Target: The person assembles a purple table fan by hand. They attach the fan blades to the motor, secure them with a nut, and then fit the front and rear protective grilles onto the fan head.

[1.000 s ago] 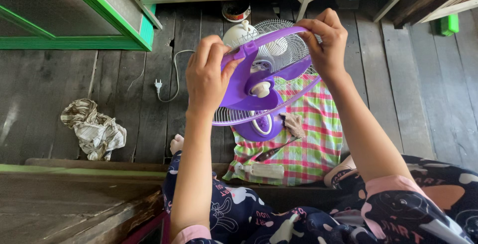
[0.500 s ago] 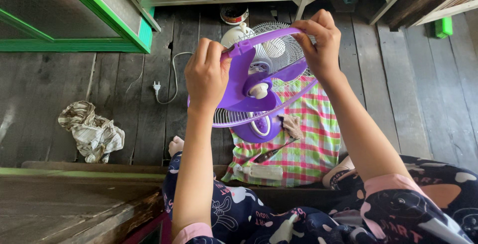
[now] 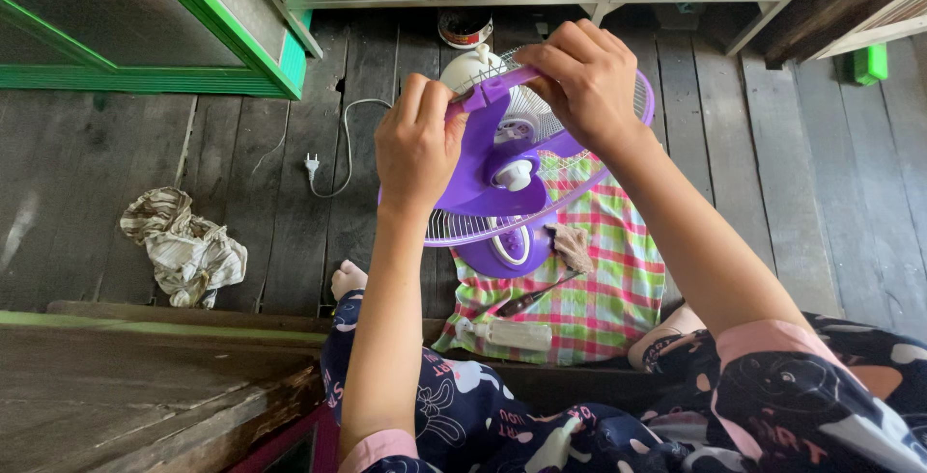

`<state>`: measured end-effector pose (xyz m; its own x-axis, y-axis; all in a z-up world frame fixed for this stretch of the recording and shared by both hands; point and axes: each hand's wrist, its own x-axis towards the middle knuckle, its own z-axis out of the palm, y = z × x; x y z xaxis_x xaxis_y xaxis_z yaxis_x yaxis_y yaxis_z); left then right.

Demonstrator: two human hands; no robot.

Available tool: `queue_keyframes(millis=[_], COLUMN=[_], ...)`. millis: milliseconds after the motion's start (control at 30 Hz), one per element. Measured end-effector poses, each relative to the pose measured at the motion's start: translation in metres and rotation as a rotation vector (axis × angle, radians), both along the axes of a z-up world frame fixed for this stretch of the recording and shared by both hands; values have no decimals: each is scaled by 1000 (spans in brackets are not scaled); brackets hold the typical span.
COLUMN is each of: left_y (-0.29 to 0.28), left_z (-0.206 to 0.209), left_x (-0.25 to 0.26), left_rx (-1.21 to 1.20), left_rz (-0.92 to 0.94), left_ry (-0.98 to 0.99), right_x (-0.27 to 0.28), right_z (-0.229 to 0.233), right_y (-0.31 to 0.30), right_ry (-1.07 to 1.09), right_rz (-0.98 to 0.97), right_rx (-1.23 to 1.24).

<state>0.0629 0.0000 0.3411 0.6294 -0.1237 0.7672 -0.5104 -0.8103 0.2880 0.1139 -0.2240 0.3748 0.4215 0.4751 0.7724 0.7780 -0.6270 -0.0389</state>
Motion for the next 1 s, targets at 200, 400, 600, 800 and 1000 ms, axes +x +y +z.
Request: queue_keyframes(millis=[200,400,600,800,1000], left_y=[0,3,6,3,3], left_z=[0,2,5,6,5], left_x=[1,4,4,0,-1], left_rx=[-34,-108,-140,-117,-119], left_rz=[-9,-81,-123,-107,-97], left_ry=[19,100,118,110,132], right_x=[4,7,10,12,10], right_z=[-4,-3,-6,-1,-4], right_y=[1,1,2,1,3], right_ry=[-11,3,33,37,72], right_rz=[9,5,-10,30,-30], right_rx=[42,50,16,-19,-29])
